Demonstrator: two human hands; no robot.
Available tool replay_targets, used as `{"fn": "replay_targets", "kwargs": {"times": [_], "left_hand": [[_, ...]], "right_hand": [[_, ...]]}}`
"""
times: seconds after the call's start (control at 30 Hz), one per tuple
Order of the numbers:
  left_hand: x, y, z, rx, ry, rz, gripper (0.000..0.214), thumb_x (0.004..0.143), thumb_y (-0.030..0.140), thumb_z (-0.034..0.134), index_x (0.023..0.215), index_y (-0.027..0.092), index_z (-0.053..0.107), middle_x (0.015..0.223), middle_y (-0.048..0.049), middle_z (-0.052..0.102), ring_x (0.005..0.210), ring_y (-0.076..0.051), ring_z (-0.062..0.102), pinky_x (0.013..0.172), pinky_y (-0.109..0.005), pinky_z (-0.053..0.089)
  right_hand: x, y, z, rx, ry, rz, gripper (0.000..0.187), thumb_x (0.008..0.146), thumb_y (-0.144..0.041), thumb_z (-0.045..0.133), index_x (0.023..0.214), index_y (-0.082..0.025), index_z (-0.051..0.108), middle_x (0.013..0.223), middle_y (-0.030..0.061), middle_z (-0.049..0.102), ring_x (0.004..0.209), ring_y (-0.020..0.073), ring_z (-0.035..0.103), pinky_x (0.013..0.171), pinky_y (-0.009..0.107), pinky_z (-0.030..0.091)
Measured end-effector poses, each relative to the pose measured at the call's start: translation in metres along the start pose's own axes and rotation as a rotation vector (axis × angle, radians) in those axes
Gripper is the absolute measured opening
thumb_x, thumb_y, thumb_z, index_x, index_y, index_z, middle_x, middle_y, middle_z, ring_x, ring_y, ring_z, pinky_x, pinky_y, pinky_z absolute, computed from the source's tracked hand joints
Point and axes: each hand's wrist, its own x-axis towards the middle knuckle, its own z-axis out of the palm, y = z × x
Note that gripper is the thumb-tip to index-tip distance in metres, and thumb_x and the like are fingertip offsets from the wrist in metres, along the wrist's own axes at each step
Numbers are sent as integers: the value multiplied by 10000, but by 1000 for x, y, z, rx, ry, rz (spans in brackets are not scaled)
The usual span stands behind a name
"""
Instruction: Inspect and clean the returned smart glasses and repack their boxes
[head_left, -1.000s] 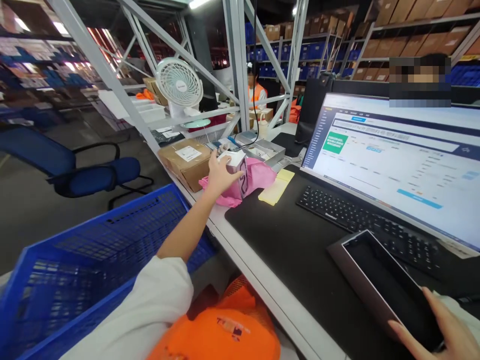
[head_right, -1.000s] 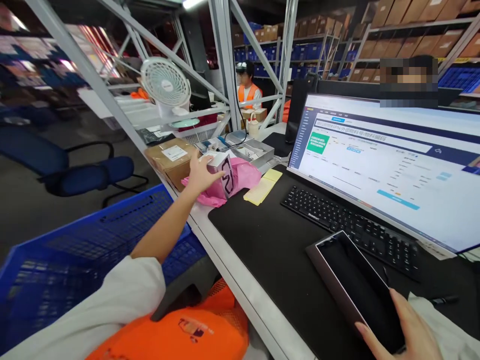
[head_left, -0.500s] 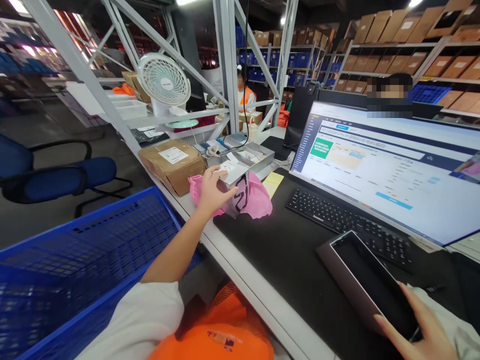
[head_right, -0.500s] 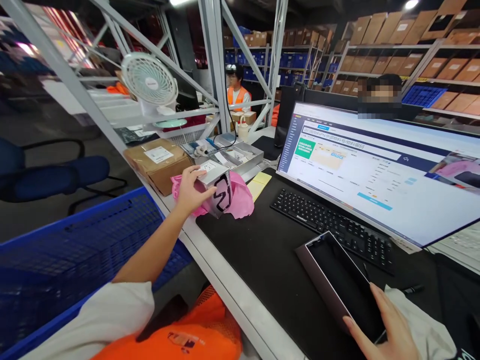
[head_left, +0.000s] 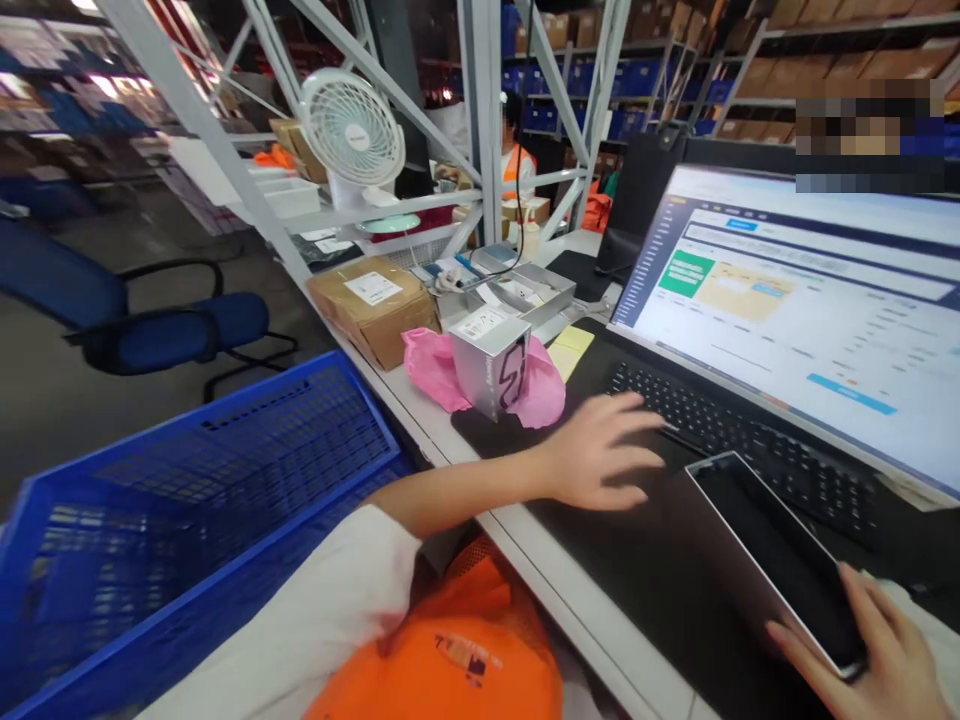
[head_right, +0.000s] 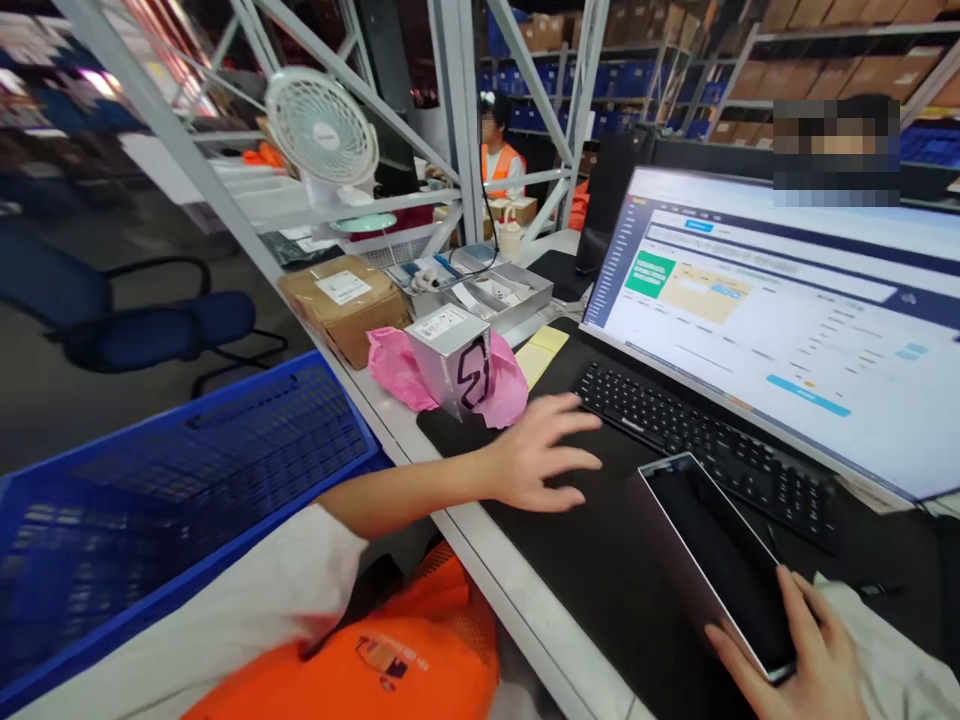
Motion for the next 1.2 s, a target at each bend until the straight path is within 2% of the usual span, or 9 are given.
{"fn": "replay_targets", "kwargs": {"times": [0.07,0.27,0.4,0.5,0.63,0.8,0.9,1.07,1.2], "left_hand": [[35,26,22,-172,-175,213,420,980,506,532,1248,234,708,1562,-115,488,1575,-320,257,1260,-501,274],[122,78,76,-482,-317,525,419,960,511,581,1151,180,754,1573,-175,455,1569,-394,252,1251,-591,278],[146,96,94,-446,-456,636,413,911,536,651,1144,206,739,1595,-190,406,1565,-430,241,1199,-690,308],[146,92,91,-424,-407,650,402,916,541,642,1100,192,715,1548,-208,452,1560,-419,262,1226,-686,264],[135,57,85,-582,-124,465,374,820,551,740,885,206,610,1394,-182,581,1475,-387,429,1194,-610,375],[112,17,92,-753,190,-89,130,945,333,502,928,236,418,1280,-154,645,1285,-265,620,1041,-503,528],[109,21,89,-643,162,-147,177,941,229,419,1098,229,501,1319,-132,618,1283,-234,597,1053,-465,505],[124,45,71,-280,-42,-373,401,772,469,735,1001,223,517,1105,-65,554,1004,-251,619,881,-406,527],[132,30,65,-418,139,-378,399,741,367,710,1043,226,490,1045,-37,532,994,-216,582,925,-378,497]], "right_hand": [[-2,-18,-5,-36,52,47,1056,761,-720,703,1634,-284,299,1526,183,392,1396,530,411,1095,730,416],[4,-53,-15,-71,149,-189,1133,861,-476,736,1660,-319,-53,1703,166,-5,1561,452,114,1178,720,276],[3,-48,-12,4,195,-225,1114,900,-445,690,1657,-312,-117,1714,132,-45,1584,388,60,1202,683,274],[2,-47,-10,75,190,-206,1121,894,-425,710,1657,-334,-106,1718,110,-66,1589,371,51,1201,660,306],[3,-45,-10,153,130,-90,1179,848,-387,770,1657,-353,-88,1722,111,11,1583,360,118,1209,620,335],[3,-40,-11,212,21,132,1131,815,-411,802,1667,-336,63,1618,122,332,1491,342,373,1192,551,409],[3,-43,-10,213,31,123,1070,829,-435,788,1663,-324,126,1592,127,348,1470,348,400,1183,536,429],[1,-56,-10,140,108,24,1011,850,-384,769,1656,-325,162,1529,140,403,1418,353,442,1148,550,462],[4,-55,-13,82,101,-114,889,885,-335,733,1630,-334,248,1511,141,431,1416,358,424,1148,585,440]]}}
